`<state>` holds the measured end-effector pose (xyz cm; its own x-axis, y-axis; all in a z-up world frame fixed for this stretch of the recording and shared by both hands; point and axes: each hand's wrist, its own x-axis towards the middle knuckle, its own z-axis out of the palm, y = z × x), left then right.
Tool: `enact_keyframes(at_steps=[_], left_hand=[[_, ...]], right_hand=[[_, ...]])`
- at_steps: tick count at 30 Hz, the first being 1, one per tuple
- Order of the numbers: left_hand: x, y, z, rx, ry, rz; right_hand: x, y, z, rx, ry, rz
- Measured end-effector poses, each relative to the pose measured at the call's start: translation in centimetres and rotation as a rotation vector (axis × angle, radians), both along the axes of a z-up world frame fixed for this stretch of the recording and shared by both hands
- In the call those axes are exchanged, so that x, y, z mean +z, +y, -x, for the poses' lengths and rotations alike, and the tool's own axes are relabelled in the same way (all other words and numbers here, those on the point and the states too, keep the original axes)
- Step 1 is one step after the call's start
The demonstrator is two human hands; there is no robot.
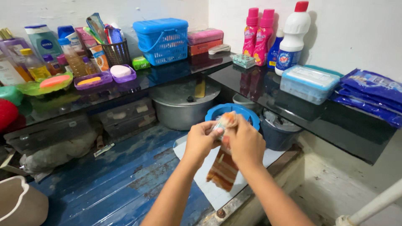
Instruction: The person organizes several cleaning and personal care products on a shelf, moving detergent bottles, soap bars, and a brush into new positions before smoothing a striped cloth on the surface.
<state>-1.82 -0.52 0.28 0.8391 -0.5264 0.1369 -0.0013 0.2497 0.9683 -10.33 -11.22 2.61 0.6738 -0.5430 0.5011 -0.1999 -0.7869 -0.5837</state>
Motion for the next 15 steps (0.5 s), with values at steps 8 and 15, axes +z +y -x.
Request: enact_keyframes(at_steps=[8,15], left_hand=[[0.7,-0.3,0.2,0.058,-0.019,-0.044],[-0.1,-2.7,-1.2,0.025,-0.005,0.180]], right_hand=[[-3.2,-5.5,-2.2,0.028,-0.042,-0.520],[-1.0,-8.1,1.0,0.350,0.116,-1.116]])
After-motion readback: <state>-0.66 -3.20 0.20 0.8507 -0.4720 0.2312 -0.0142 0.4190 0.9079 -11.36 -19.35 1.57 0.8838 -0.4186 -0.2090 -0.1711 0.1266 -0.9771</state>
